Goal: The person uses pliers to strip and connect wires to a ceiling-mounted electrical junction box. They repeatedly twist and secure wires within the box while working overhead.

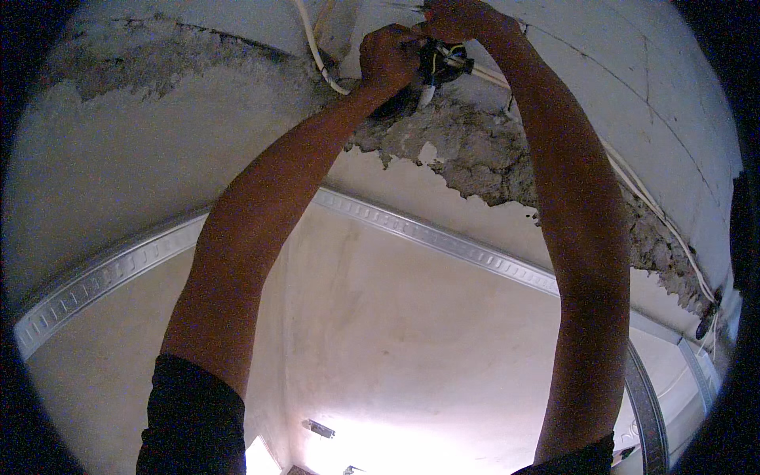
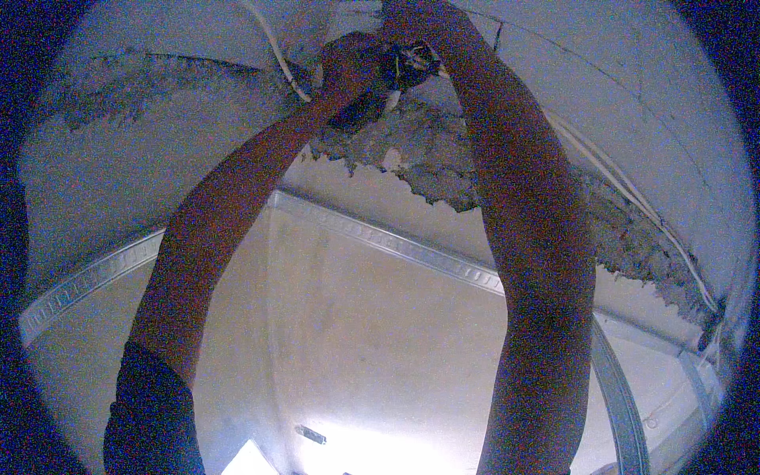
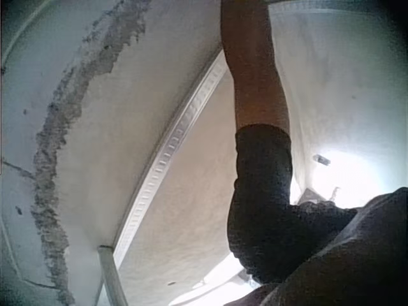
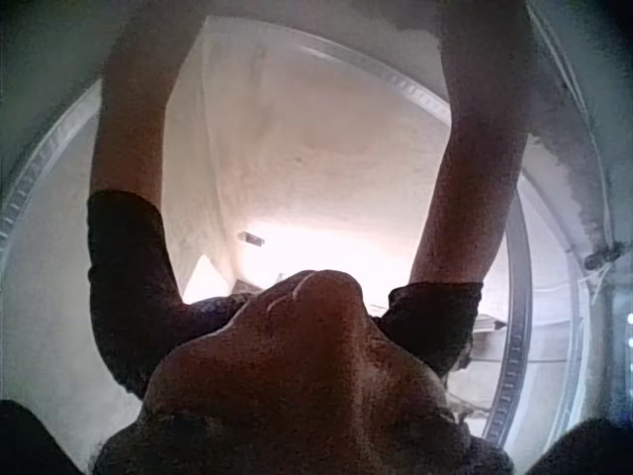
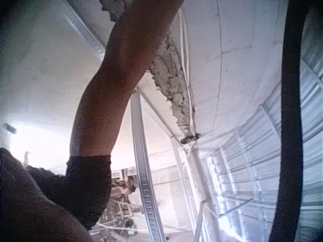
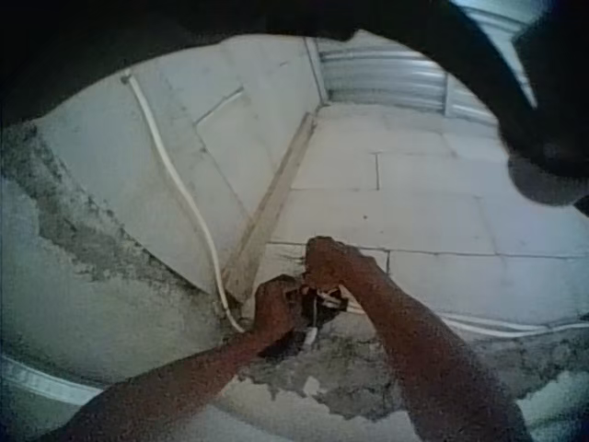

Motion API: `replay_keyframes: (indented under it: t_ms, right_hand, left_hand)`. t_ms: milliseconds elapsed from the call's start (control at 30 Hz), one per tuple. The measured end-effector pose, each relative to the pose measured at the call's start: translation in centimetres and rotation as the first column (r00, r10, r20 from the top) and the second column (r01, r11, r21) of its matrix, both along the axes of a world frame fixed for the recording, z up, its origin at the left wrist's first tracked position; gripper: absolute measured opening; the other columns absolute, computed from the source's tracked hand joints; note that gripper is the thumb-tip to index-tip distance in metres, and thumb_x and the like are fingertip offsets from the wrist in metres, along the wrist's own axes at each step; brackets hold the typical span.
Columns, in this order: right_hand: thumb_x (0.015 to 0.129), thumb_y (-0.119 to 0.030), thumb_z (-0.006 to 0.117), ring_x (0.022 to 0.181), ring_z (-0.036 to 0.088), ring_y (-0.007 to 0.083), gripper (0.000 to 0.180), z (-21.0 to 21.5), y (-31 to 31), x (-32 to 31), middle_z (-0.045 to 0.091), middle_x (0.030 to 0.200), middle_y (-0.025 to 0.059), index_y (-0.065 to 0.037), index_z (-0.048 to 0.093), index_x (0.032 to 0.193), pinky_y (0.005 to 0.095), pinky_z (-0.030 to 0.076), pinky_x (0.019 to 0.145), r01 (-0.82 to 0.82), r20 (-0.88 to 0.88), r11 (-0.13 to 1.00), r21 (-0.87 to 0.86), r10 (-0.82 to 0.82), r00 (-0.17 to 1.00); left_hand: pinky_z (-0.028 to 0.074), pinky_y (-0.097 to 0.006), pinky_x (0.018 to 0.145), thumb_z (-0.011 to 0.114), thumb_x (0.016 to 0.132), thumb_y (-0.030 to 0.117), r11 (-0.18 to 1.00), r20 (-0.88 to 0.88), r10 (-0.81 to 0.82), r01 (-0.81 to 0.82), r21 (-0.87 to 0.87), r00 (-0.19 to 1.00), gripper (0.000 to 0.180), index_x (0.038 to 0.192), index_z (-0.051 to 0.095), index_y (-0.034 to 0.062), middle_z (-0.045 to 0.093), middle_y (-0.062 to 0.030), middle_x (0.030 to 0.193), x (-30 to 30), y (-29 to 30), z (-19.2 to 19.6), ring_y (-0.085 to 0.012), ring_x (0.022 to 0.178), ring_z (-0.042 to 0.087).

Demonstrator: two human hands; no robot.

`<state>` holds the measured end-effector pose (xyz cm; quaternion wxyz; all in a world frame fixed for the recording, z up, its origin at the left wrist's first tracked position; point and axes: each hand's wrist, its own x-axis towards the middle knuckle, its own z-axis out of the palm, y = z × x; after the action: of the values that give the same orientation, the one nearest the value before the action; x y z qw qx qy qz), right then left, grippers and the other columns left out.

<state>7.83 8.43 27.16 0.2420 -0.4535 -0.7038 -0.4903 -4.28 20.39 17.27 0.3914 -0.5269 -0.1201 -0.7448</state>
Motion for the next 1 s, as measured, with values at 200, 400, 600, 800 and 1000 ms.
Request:
replay_keyframes:
  t_ms: [200,400,600,800,1000]
  right_hand:
    - [0.087,-0.043,0.065,0.097,0.07,0.0335,0.052,-0.5,-3.9,-1.9,0.073,0.11,0.0209,0.005,0.072,0.106,0.0502,0.056,0.081,0.091,0.095,0.972,-0.218,-0.071,0.993]
    - [0.087,-0.037,0.063,0.091,0.069,0.0296,0.045,0.5,-0.5,-0.8,0.073,0.103,0.0192,0.004,0.073,0.103,0.0482,0.055,0.075,0.17,0.103,0.927,-0.335,-0.143,0.984]
    - [0.087,-0.027,0.066,0.085,0.07,0.0318,0.034,-0.5,-0.6,-0.9,0.073,0.096,0.0205,0.004,0.071,0.101,0.0466,0.056,0.073,0.156,0.143,0.933,-0.324,-0.115,0.983]
    - [0.087,-0.023,0.063,0.079,0.072,0.0345,0.035,6.0,6.7,3.3,0.072,0.098,0.0277,0.008,0.065,0.104,0.0484,0.056,0.069,0.104,0.443,0.901,-0.421,0.104,0.891]
    - [0.087,-0.02,0.06,0.083,0.071,0.0373,0.032,0.6,4.5,0.6,0.07,0.096,0.0282,0.009,0.066,0.1,0.0486,0.055,0.072,0.048,0.477,0.983,-0.179,0.044,0.878]
  left_hand:
    - [0.054,-0.047,0.08,0.078,0.078,0.017,0.998,0.093,-0.067,0.065,0.02,0.993,0.013,0.087,0.08,0.0083,0.072,-0.0171,0.09,0.3,0.9,-0.7,-0.0379,0.083,0.069]
    - [0.052,-0.049,0.082,0.078,0.078,0.02,0.998,0.111,0.009,-0.002,-0.067,0.994,0.016,0.087,0.079,0.0067,0.071,-0.0186,0.09,1.8,1.2,-1.2,-0.0387,0.088,0.066]
    - [0.051,-0.05,0.083,0.078,0.078,0.022,0.983,0.145,-0.06,0.084,-0.163,0.988,0.019,0.087,0.079,0.0049,0.071,-0.0187,0.094,2.3,1.3,-1.4,-0.039,0.093,0.064]
    - [0.05,-0.054,0.091,0.074,0.078,0.014,0.994,0.081,0.064,-0.057,-0.091,0.995,0.015,0.088,0.078,0.0039,0.072,-0.0196,0.093,0.8,0.7,-2.4,-0.0409,0.095,0.065]
    - [0.051,-0.057,0.09,0.07,0.077,0.008,0.734,-0.231,0.445,-0.5,-0.46,0.865,0.022,0.096,0.072,-0.0025,0.071,-0.0243,0.084,-6.4,3.5,-6.6,-0.0466,0.086,0.069]
